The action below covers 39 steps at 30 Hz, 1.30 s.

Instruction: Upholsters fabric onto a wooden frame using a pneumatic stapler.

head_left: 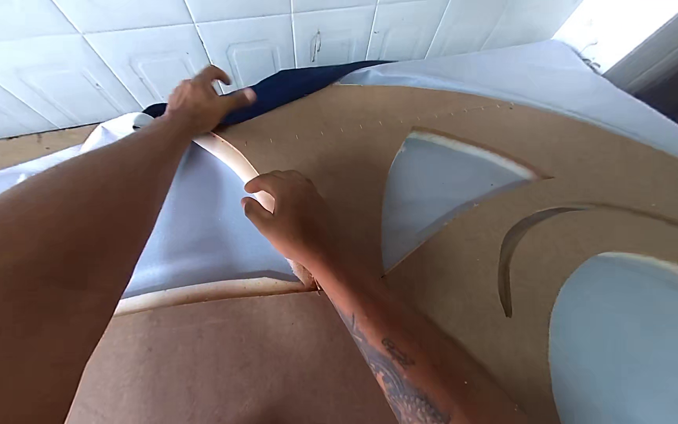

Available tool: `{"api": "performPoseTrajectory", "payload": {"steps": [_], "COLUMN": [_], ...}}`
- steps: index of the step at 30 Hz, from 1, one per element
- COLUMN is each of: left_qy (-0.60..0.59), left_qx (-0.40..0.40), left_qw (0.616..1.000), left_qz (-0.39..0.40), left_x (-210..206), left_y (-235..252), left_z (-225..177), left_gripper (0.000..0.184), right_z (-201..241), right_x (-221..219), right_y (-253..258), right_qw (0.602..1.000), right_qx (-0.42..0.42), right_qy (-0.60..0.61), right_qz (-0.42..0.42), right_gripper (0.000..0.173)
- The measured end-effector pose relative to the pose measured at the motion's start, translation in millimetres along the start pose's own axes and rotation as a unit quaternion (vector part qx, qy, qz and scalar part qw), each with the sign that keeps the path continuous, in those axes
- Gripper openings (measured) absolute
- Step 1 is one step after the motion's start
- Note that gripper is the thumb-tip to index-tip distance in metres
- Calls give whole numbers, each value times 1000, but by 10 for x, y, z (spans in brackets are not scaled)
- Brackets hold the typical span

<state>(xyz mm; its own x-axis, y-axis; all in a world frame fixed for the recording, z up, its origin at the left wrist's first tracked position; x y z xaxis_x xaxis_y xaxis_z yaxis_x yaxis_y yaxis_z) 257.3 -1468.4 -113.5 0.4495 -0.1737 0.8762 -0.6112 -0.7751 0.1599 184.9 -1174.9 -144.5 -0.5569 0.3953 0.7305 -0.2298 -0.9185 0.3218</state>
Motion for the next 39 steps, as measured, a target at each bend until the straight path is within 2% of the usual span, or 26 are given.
{"api": "performPoseTrajectory", "payload": {"steps": [2, 3, 5, 6, 7, 10, 12, 13, 15, 17, 18, 21, 24, 28, 31, 33, 35, 36, 37, 39], "left_qy": [97, 114, 120, 122, 126, 93, 78, 75, 60, 49, 54, 104, 133, 52, 23, 47, 96, 119, 141, 168], "left_qx": [-29, -42, -88, -110, -117, -39, 2, 1, -50, -95, -112, -130, -61, 110, 156, 106, 19, 4, 1, -8], "left_qw": [994, 992, 989, 986, 985, 994, 993, 994, 995, 994, 992, 986, 987, 985, 978, 989, 995, 993, 989, 984], "left_qz": [44, 46, 22, 15, 10, -52, -84, -83, -61, -17, 0, -13, -59, -120, -136, -97, -22, 12, 37, 58], "left_x": [-77, -116, -188, -212, -239, -280, -362, -406, -478, -500, -463, -363, -441, -486, -515, -481, -405, -366, -338, -287], "left_y": [79, 158, 308, 347, 359, 288, 281, 274, 284, 340, 351, 336, 291, 285, 374, 357, 300, 284, 275, 286], "left_z": [-119, -137, -157, -219, -310, -580, -611, -560, -420, -347, -310, -336, -544, -645, -578, -458, -367, -363, -356, -352], "left_gripper": [88, 77, 37, 23, 19, 23, 25, 27, 30, 51, 53, 27, 30, 38, 37, 45, 73, 88, 94, 80], "right_z": [2, -5, -8, -7, -10, -22, -14, -2, 0, -28, -27, 5, 6, 1, -1, -7, -14, -12, -5, 7], "right_x": [-18, -24, -25, -22, -16, -26, -7, 8, 22, 5, -8, -17, 8, -32, -21, -19, -19, -25, -33, -27], "right_y": [10, 9, 7, 6, 4, -17, -55, -66, -88, -99, -97, -89, -94, -98, -87, -85, -81, -86, -94, -85], "right_qw": [1000, 1000, 1000, 1000, 1000, 1000, 1000, 1000, 1000, 1000, 1000, 1000, 1000, 1000, 1000, 1000, 1000, 1000, 1000, 1000], "right_qx": [1, 2, 1, 0, -1, 1, 1, 4, 8, 7, 7, 9, 9, 14, 16, 17, 22, 23, 22, 22], "right_qy": [-9, -11, -16, -16, -16, -4, 4, 6, 16, 22, 23, 22, 22, 14, 12, 8, 3, 0, -1, -3], "right_qz": [2, 1, 5, 7, 8, -4, -2, 2, -1, -5, -4, -4, -7, -6, -7, -4, -2, 1, 4, 6], "right_gripper": [28, 29, 29, 29, 29, 29, 28, 28, 27, 26, 26, 26, 27, 27, 27, 27, 27, 26, 27, 28]}}
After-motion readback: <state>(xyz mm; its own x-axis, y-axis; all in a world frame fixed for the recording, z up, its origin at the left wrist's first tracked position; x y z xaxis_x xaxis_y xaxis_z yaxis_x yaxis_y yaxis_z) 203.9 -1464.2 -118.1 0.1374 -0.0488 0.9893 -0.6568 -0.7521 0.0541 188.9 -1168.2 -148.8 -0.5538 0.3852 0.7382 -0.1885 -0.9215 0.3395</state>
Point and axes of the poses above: each hand's wrist, its own y-axis towards the middle knuckle, its own x-axis out of the back of the hand, z = x × y, the point moved 1 cm from there along y, towards the middle knuckle, and after that the axes turned 3 degrees about -y, right-handed, at the moved point
